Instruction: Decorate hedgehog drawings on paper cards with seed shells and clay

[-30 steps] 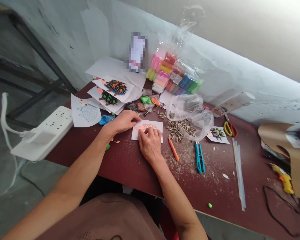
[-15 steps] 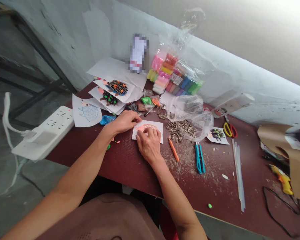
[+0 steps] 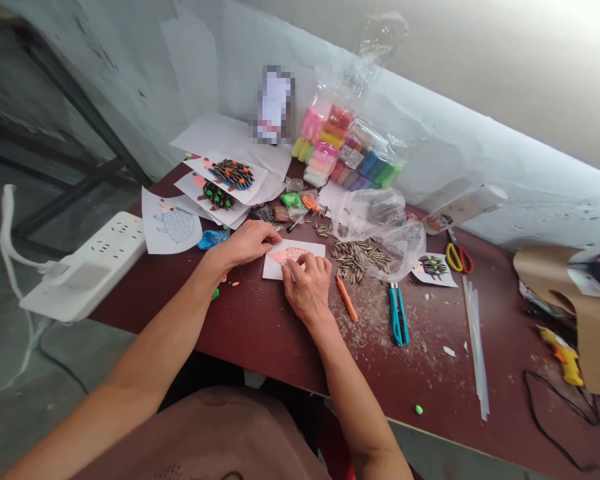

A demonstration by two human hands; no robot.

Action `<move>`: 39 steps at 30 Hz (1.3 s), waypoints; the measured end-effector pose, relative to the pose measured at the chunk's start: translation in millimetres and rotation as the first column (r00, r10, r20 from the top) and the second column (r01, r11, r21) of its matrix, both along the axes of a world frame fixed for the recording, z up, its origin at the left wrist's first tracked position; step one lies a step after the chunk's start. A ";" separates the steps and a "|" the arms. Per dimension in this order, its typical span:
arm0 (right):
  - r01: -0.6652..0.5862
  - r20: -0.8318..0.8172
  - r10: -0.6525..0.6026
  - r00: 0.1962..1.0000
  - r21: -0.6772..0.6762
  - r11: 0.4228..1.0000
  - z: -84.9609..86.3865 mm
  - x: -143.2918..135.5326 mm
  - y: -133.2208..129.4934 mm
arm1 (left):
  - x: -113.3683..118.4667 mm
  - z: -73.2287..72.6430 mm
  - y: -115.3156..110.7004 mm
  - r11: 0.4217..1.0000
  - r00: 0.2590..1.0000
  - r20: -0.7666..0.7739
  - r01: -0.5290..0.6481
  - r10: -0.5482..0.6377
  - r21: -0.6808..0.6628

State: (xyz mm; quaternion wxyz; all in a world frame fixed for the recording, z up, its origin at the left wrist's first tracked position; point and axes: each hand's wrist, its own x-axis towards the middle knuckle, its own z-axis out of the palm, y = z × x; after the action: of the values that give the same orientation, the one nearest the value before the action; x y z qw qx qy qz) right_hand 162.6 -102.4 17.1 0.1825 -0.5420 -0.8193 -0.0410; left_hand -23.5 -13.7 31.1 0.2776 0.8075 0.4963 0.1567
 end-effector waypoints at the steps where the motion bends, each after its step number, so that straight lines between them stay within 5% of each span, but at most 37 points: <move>1: 0.008 0.001 -0.008 1.000 0.014 1.000 -0.5 1.9 0.2 | -0.2 0.3 0.1 1.000 1.000 0.003 0.005 -0.005 -0.003; 39: -0.077 0.069 0.082 0.994 -0.073 0.994 -1.5 -6.4 -1.0 | 0.7 -1.7 -0.2 1.000 1.000 -0.018 -0.007 0.007 0.020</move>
State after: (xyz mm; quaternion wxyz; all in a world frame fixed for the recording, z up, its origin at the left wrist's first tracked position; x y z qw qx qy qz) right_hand 156.2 -103.4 15.6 0.1353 -0.5131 -0.8473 -0.0240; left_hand -22.9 -13.9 29.4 0.2646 0.8099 0.4999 0.1554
